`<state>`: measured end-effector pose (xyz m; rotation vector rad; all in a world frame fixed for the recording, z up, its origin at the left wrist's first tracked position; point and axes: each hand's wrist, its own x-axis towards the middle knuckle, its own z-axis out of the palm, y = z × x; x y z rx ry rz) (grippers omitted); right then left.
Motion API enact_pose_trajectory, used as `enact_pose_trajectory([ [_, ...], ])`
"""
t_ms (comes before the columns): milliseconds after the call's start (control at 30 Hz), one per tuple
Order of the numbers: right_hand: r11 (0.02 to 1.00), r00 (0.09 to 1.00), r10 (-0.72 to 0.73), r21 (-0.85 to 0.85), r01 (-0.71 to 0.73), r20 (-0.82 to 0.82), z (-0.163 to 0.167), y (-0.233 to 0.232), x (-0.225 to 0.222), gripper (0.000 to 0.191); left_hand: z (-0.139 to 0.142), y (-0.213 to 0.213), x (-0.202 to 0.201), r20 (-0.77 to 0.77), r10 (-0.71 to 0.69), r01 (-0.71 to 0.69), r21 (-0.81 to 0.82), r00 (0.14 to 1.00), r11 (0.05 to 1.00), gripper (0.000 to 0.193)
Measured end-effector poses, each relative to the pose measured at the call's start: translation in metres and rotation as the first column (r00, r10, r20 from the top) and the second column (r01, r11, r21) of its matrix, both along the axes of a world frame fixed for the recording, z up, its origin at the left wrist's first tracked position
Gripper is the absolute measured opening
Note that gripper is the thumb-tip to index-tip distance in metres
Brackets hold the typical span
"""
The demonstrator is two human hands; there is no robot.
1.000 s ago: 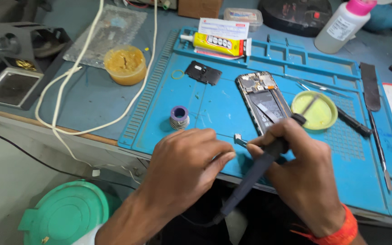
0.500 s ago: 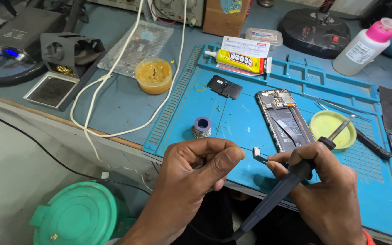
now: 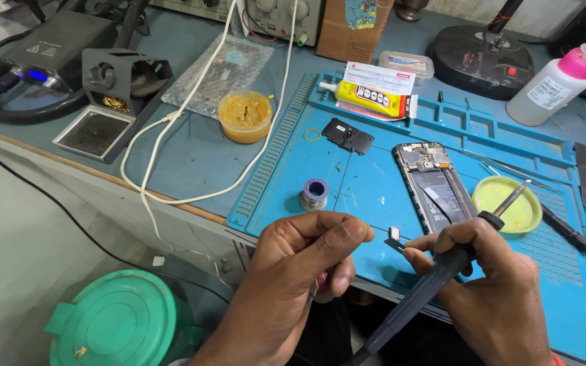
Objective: The person solders a small electronic component onto a thin metal strip on a blue repair mat, using a soldering iron with flux and solder wire, while a disassembled smartphone lies nearby. They periodically reposition the strip, dip the iron in flux, and continue soldering the component along the strip.
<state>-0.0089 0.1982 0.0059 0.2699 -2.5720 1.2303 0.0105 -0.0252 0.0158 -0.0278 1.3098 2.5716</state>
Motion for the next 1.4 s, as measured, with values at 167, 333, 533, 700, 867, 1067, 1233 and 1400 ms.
enact_pose_trajectory([
  [167,1.000,0.998,0.010,-0.002,-0.010,-0.056,0.004,-0.002,-0.004,0.032,-0.007,-0.005,0.000,-0.124,0.183,-0.196,-0.111,0.975,0.974,0.022],
  [333,1.000,1.000,-0.029,0.000,0.029,0.007,0.017,-0.014,-0.007,0.029,-0.015,-0.022,0.001,-0.382,0.478,-0.594,-0.292,0.791,0.750,0.017],
  [533,0.987,0.957,0.135,0.117,-0.108,-0.255,0.042,-0.052,-0.022,0.026,-0.016,-0.040,0.001,-0.434,0.524,-0.673,-0.349,0.733,0.652,0.016],
  [700,0.950,0.847,0.288,0.248,-0.192,-0.447,0.054,-0.087,-0.039,0.023,-0.020,-0.057,-0.004,-0.461,0.538,-0.706,-0.393,0.705,0.588,0.016],
  [867,0.894,0.823,0.399,0.371,-0.251,-0.405,0.051,-0.116,-0.055,0.028,-0.025,-0.071,-0.004,-0.461,0.575,-0.735,-0.368,0.676,0.569,0.017],
  [1067,0.866,0.892,0.389,0.422,-0.268,-0.232,0.045,-0.132,-0.068,0.028,-0.025,-0.080,-0.005,-0.430,0.597,-0.734,-0.352,0.678,0.580,0.018],
  [1233,0.909,0.891,0.410,0.163,-0.383,-0.196,0.052,-0.121,-0.067,0.032,-0.028,-0.085,-0.006,-0.443,0.589,-0.737,-0.383,0.676,0.557,0.018],
  [1400,0.925,0.881,0.379,0.073,-0.374,-0.283,0.060,-0.109,-0.079,0.034,-0.032,-0.086,-0.008,-0.430,0.593,-0.731,-0.364,0.681,0.577,0.017],
])
